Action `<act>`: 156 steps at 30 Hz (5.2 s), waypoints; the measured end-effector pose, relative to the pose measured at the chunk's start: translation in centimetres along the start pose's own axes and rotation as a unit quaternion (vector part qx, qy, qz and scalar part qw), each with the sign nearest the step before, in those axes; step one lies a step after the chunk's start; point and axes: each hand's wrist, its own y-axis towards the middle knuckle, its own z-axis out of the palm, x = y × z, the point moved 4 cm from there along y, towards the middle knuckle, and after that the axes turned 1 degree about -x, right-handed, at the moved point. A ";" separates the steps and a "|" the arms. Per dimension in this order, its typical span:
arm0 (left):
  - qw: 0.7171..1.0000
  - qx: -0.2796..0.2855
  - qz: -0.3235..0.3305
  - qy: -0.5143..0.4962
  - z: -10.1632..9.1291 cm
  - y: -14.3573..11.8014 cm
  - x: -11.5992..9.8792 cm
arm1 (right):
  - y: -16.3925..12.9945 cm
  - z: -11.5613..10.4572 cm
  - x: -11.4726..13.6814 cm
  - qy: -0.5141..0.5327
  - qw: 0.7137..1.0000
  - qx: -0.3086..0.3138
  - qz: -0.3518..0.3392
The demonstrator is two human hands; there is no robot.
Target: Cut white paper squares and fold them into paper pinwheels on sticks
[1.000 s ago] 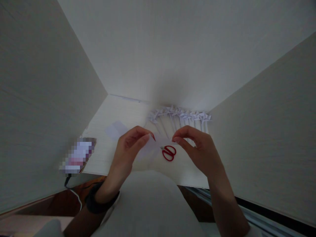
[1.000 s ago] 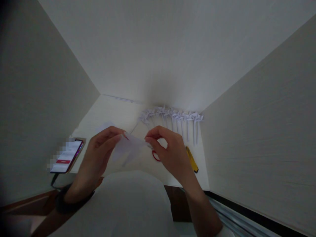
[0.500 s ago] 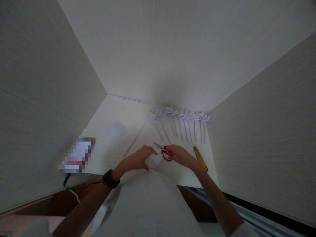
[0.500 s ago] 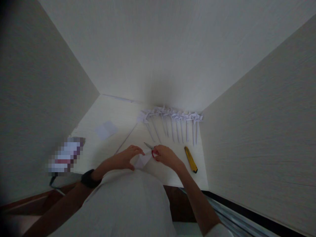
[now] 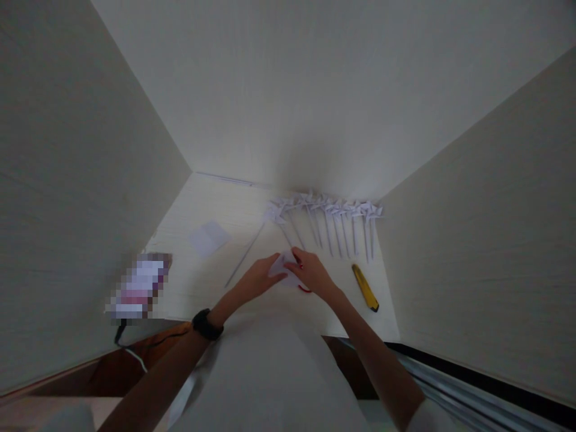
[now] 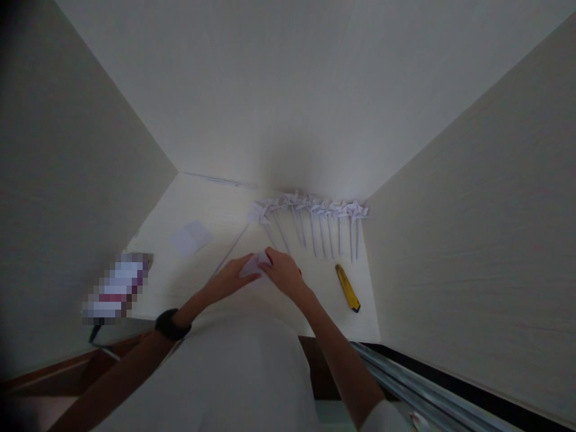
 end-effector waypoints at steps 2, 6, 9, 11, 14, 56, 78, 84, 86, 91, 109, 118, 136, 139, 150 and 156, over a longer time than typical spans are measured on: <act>0.998 -0.036 -0.015 -0.045 -1.2 0.1 -1.6 | 0.1 -2.4 2.0 0.041 0.999 -0.031 -0.014; 0.984 -0.100 -0.035 -0.144 -3.0 -0.8 -4.2 | -0.8 -6.4 4.8 0.109 0.989 -0.094 -0.033; 0.974 -0.107 -0.043 -0.195 -3.9 -2.0 -5.7 | -1.5 -8.1 5.8 0.132 0.983 -0.124 -0.038; 0.965 -0.089 -0.049 -0.240 -4.5 -2.5 -6.6 | -1.9 -8.7 6.3 0.137 0.981 -0.128 -0.042; 0.955 -0.099 -0.023 -0.279 -6.1 -2.9 -8.1 | -2.3 -9.2 7.4 0.134 0.983 -0.113 -0.056; 0.933 -0.113 -0.044 -0.339 -5.5 -3.4 -11.7 | -4.7 -9.9 12.9 -0.004 0.934 -0.247 -0.260; 0.972 -0.164 -0.056 -0.155 -5.3 -4.9 -13.2 | -4.0 -10.4 12.5 0.123 0.980 -0.127 -0.091; 0.977 -0.159 -0.035 -0.139 -5.2 -5.0 -13.6 | -4.2 -10.6 12.6 0.149 0.977 -0.132 -0.081; 0.976 -0.164 -0.027 -0.138 -5.2 -5.1 -13.6 | -4.3 -10.6 12.7 0.157 0.974 -0.145 -0.069; 0.976 -0.159 -0.019 -0.149 -4.9 -5.0 -13.5 | -4.3 -10.1 12.5 0.183 0.964 -0.179 -0.074; 0.939 -0.025 0.029 -0.341 -6.3 -4.2 -12.4 | -5.0 -11.3 10.6 0.007 0.990 -0.107 -0.093; 0.963 -0.020 -0.038 -0.264 -4.5 -3.4 -12.4 | -4.5 -10.7 12.6 -0.009 0.977 -0.186 -0.106; 0.976 -0.062 -0.018 -0.209 -4.9 -4.4 -13.1 | -4.1 -10.7 11.3 0.189 0.972 -0.130 -0.049; 0.985 -0.082 -0.006 -0.153 -5.2 -4.6 -13.3 | -4.2 -11.0 11.5 0.185 0.973 -0.128 -0.060; 0.985 -0.160 0.025 -0.062 -5.2 -4.7 -13.3 | -4.5 -10.3 13.2 -0.013 0.973 -0.194 -0.127; 0.962 -0.108 -0.045 -0.247 -4.4 -3.7 -11.9 | -3.5 -10.7 12.4 0.031 0.986 -0.139 -0.092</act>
